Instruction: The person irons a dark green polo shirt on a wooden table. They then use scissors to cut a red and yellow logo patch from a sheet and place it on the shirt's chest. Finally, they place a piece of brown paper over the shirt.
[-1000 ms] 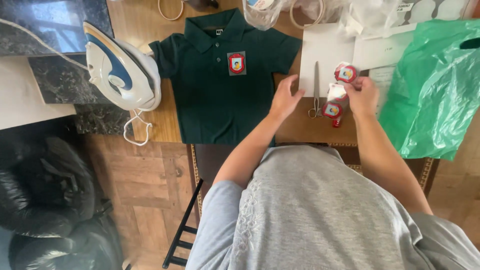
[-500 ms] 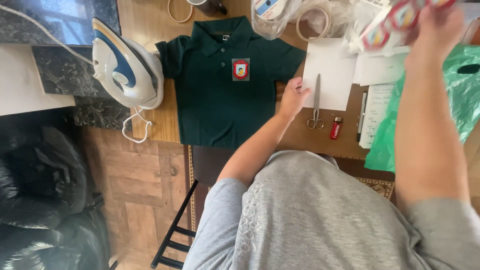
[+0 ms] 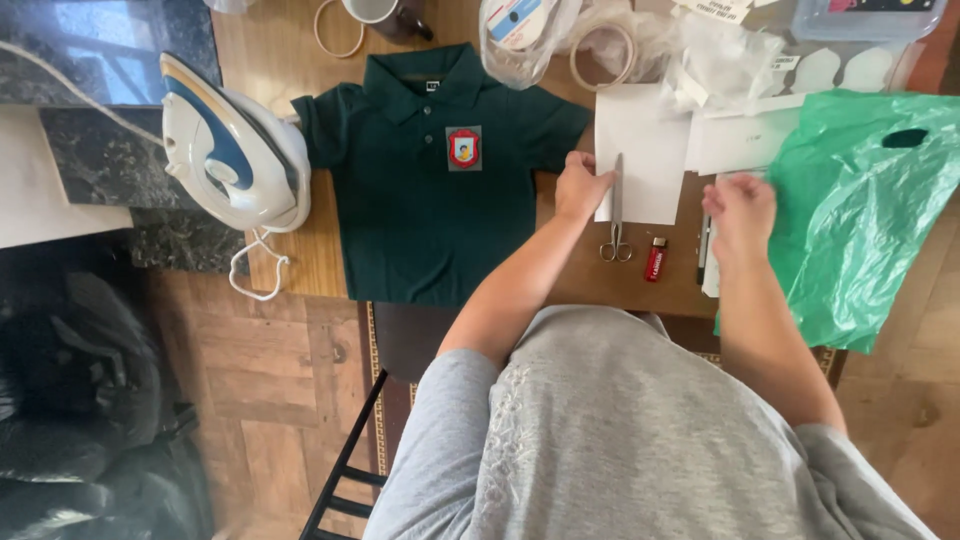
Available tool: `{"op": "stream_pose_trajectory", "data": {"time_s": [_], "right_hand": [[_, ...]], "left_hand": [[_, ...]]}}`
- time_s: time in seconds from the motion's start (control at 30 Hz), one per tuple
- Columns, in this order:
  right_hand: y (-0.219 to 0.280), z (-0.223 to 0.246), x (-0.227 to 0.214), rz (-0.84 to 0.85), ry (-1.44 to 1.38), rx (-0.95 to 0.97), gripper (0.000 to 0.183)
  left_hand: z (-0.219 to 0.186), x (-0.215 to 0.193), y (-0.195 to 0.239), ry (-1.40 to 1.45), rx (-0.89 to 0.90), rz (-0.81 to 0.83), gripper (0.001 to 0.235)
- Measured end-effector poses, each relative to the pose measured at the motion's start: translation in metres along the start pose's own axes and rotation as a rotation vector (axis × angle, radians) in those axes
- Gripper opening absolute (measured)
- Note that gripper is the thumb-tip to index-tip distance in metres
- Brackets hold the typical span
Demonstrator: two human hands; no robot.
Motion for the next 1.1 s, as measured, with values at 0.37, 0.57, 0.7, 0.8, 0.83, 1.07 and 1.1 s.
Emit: {"op": "stream_pose_trajectory", "data": {"time_s": [0.37, 0.57, 0.7, 0.8, 0.83, 1.07, 1.1], "right_hand": [[-0.098, -0.097, 0.018, -0.033, -0.717, 0.222, 0.065], [-0.12, -0.101, 0.018, -0.256, -0.861, 0.289, 0.072], [-0.111, -0.083, 0.017, -0.357, -0.785, 0.388, 0.02], [-0.115, -0.082, 0.017, -0.202, -0.808, 0.382, 0.016], [-0.106, -0.077, 0.019, -0.161, -0.808, 0.387, 0.012], [0.068, 0.0, 0.056, -0.114, -0.604, 0.429, 0.014], [0.063, -0.013, 0.056, -0.109, -0.6, 0.423, 0.014]], "left_hand": [[0.044, 0.042, -0.037, -0.151, 0.042, -0.007, 0.047], [0.05, 0.035, -0.026, -0.104, 0.043, -0.015, 0.036], [0.074, 0.055, -0.051, -0.008, 0.121, -0.088, 0.034], [0.077, 0.064, -0.054, 0.139, 0.227, -0.096, 0.049], [0.075, 0.062, -0.044, 0.187, 0.199, -0.049, 0.053], [0.058, 0.028, 0.021, 0.334, 0.015, 0.175, 0.079], [0.06, 0.026, 0.021, 0.34, 0.019, 0.171, 0.079]]}}
Point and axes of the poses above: each hand's wrist, its own y-axis away from the middle knuckle, its own x-axis out of the palm, z = x × y, the point moved 8 cm from there along -y, towards the middle knuckle, and after that the axes turned 6 degrees about -y, right-handed, at the moved point
